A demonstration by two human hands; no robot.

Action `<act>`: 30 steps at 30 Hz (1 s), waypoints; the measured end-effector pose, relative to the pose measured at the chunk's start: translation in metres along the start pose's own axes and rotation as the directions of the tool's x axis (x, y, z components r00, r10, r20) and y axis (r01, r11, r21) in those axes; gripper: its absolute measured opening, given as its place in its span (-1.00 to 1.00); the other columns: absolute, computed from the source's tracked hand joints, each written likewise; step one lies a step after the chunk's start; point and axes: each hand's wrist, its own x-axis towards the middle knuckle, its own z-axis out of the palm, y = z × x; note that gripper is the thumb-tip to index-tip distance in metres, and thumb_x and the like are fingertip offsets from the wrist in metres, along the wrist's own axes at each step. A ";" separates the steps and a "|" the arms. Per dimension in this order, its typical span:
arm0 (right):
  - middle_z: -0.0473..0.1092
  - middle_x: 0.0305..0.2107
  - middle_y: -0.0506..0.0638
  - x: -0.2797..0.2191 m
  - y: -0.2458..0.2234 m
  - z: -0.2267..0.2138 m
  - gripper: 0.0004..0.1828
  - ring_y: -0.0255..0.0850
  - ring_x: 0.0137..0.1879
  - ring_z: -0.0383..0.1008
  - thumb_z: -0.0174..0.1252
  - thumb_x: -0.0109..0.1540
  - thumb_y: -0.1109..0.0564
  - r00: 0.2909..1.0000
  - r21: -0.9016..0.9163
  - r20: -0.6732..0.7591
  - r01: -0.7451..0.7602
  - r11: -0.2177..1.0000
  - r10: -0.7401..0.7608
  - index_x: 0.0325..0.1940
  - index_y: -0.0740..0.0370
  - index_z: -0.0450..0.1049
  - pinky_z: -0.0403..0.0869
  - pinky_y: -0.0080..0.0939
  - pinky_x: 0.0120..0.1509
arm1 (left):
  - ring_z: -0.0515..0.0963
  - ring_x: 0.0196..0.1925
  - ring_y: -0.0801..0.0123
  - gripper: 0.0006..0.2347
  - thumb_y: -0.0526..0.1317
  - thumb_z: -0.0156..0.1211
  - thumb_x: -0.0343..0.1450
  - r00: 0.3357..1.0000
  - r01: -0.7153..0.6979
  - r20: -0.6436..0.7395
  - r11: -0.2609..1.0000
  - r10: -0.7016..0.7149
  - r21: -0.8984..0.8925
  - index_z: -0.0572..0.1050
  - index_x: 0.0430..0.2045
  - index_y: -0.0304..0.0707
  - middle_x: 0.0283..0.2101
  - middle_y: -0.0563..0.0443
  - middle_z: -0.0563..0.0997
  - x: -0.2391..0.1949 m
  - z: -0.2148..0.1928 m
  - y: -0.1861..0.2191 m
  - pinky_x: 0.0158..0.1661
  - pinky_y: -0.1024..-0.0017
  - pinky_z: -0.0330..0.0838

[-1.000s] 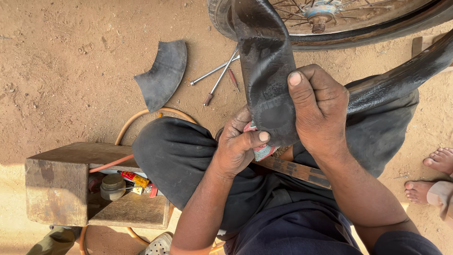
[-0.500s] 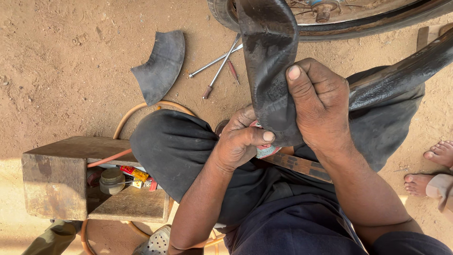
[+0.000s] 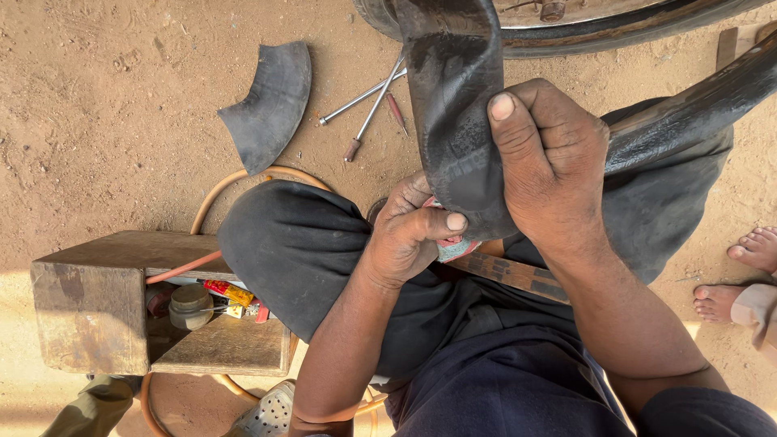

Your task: The person sits on the ground and inspects a bicycle tire tube, then wipes it with a cloth. They use a wooden sanding block to smooth the surface of the tube in preparation for a repair.

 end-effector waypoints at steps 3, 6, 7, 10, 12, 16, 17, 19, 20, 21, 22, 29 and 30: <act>0.38 -0.49 -0.17 0.000 0.001 0.001 -0.66 -0.51 -0.43 0.31 0.08 0.57 0.00 1.000 -0.004 -0.005 -0.001 1.000 0.001 -0.16 0.27 0.48 0.30 -0.46 -0.41 | 0.59 0.20 0.16 -0.57 -0.43 0.23 0.32 1.000 0.008 0.003 1.000 -0.008 0.011 0.48 0.13 -0.48 0.09 -0.22 0.62 0.001 0.001 0.000 0.31 0.10 0.43; 0.37 -0.51 -0.15 -0.001 0.002 0.001 -0.62 -0.50 -0.43 0.29 0.09 0.58 -0.01 1.000 -0.025 -0.014 -0.007 1.000 0.007 -0.21 0.29 0.48 0.28 -0.45 -0.40 | 0.59 0.19 0.17 -0.53 -0.41 0.23 0.29 0.999 0.040 -0.010 0.999 -0.040 0.016 0.46 0.15 -0.47 0.10 -0.21 0.61 0.000 0.001 0.001 0.31 0.12 0.41; 0.36 -0.53 -0.14 -0.001 0.003 0.001 -0.62 -0.49 -0.43 0.28 0.09 0.59 -0.01 1.000 -0.025 -0.013 -0.009 1.000 0.009 -0.21 0.29 0.48 0.28 -0.45 -0.40 | 0.59 0.19 0.16 -0.53 -0.41 0.23 0.30 0.999 0.043 -0.011 0.999 -0.043 0.012 0.46 0.16 -0.47 0.10 -0.22 0.61 0.000 0.001 0.001 0.31 0.12 0.40; 0.36 -0.55 -0.14 -0.001 0.003 0.002 -0.65 -0.49 -0.44 0.28 0.09 0.58 -0.01 1.000 -0.021 -0.014 -0.017 1.000 0.017 -0.18 0.27 0.48 0.28 -0.44 -0.40 | 0.59 0.19 0.15 -0.54 -0.42 0.24 0.31 0.999 0.040 -0.010 0.999 -0.040 0.010 0.45 0.16 -0.50 0.10 -0.24 0.61 0.000 -0.001 0.001 0.31 0.10 0.40; 0.39 -0.52 -0.15 0.000 0.003 0.001 -0.62 -0.50 -0.40 0.33 0.08 0.59 -0.01 1.000 -0.001 -0.011 -0.003 1.000 0.003 -0.20 0.28 0.48 0.32 -0.44 -0.37 | 0.60 0.19 0.13 -0.55 -0.43 0.23 0.33 1.000 0.023 0.001 1.000 -0.023 0.018 0.45 0.15 -0.52 0.10 -0.25 0.61 0.001 -0.001 0.000 0.31 0.09 0.41; 0.37 -0.49 -0.17 -0.001 0.004 0.000 -0.66 -0.50 -0.42 0.31 0.08 0.57 -0.01 1.000 0.004 -0.022 0.010 1.000 -0.010 -0.17 0.27 0.48 0.30 -0.44 -0.39 | 0.60 0.18 0.16 -0.56 -0.44 0.22 0.34 1.000 0.015 0.000 1.000 -0.015 0.013 0.45 0.16 -0.52 0.10 -0.24 0.61 0.001 0.000 0.002 0.30 0.13 0.42; 0.36 -0.51 -0.17 -0.002 0.004 0.000 -0.65 -0.50 -0.42 0.29 0.08 0.57 -0.01 0.999 0.005 -0.033 0.012 1.000 -0.012 -0.17 0.27 0.48 0.29 -0.44 -0.39 | 0.60 0.18 0.16 -0.57 -0.44 0.22 0.35 1.000 0.000 0.004 1.000 0.000 0.012 0.45 0.16 -0.53 0.10 -0.25 0.61 0.001 0.001 0.002 0.30 0.14 0.42; 0.34 -0.56 -0.17 -0.002 0.005 -0.001 -0.65 -0.50 -0.44 0.25 0.08 0.57 -0.01 0.998 0.009 -0.055 0.020 1.000 -0.020 -0.18 0.28 0.48 0.26 -0.44 -0.40 | 0.60 0.17 0.17 -0.57 -0.44 0.22 0.35 1.000 -0.025 -0.010 0.999 0.025 0.030 0.45 0.16 -0.53 0.10 -0.24 0.61 0.002 0.003 0.002 0.30 0.16 0.42; 0.33 -0.55 -0.17 -0.002 0.006 -0.001 -0.64 -0.50 -0.43 0.24 0.08 0.57 -0.02 0.999 0.006 -0.049 0.012 1.000 -0.012 -0.18 0.28 0.48 0.26 -0.42 -0.37 | 0.60 0.16 0.18 -0.57 -0.44 0.22 0.35 0.999 -0.035 -0.028 0.998 0.036 0.051 0.45 0.16 -0.53 0.09 -0.23 0.61 0.001 0.004 0.003 0.29 0.18 0.42; 0.32 -0.53 -0.17 -0.001 0.006 -0.003 -0.64 -0.50 -0.43 0.23 0.08 0.57 -0.03 0.999 0.001 -0.041 0.002 1.000 -0.002 -0.18 0.28 0.48 0.26 -0.40 -0.34 | 0.60 0.16 0.19 -0.56 -0.44 0.22 0.34 0.998 -0.044 -0.047 0.997 0.047 0.069 0.45 0.16 -0.53 0.09 -0.22 0.61 0.001 0.006 0.003 0.28 0.20 0.42; 0.31 -0.51 -0.17 -0.002 0.005 -0.005 -0.63 -0.50 -0.42 0.22 0.07 0.57 -0.03 0.999 -0.003 -0.034 -0.008 1.000 0.008 -0.17 0.28 0.48 0.25 -0.38 -0.31 | 0.60 0.15 0.19 -0.56 -0.44 0.22 0.34 0.997 -0.048 -0.056 0.995 0.054 0.090 0.45 0.16 -0.54 0.09 -0.22 0.61 0.001 0.007 0.002 0.27 0.20 0.42; 0.33 -0.47 -0.18 -0.026 0.010 -0.039 -0.62 -0.48 -0.39 0.26 -0.04 0.50 -0.12 0.991 0.119 -0.110 0.094 0.988 -0.081 -0.05 0.26 0.42 0.29 -0.41 -0.33 | 0.58 0.18 0.23 -0.51 -0.42 0.22 0.33 0.981 -0.150 -0.091 0.968 0.171 0.204 0.40 0.22 -0.49 0.11 -0.19 0.59 0.002 0.013 0.000 0.27 0.21 0.43; 0.36 -0.42 -0.15 -0.040 0.013 -0.046 -0.62 -0.47 -0.37 0.28 -0.04 0.51 -0.11 0.989 0.077 -0.109 0.111 0.991 -0.102 -0.08 0.27 0.38 0.30 -0.41 -0.31 | 0.58 0.18 0.23 -0.50 -0.41 0.23 0.32 0.978 -0.165 -0.095 0.963 0.188 0.213 0.38 0.23 -0.48 0.12 -0.18 0.58 0.001 0.013 0.000 0.27 0.21 0.43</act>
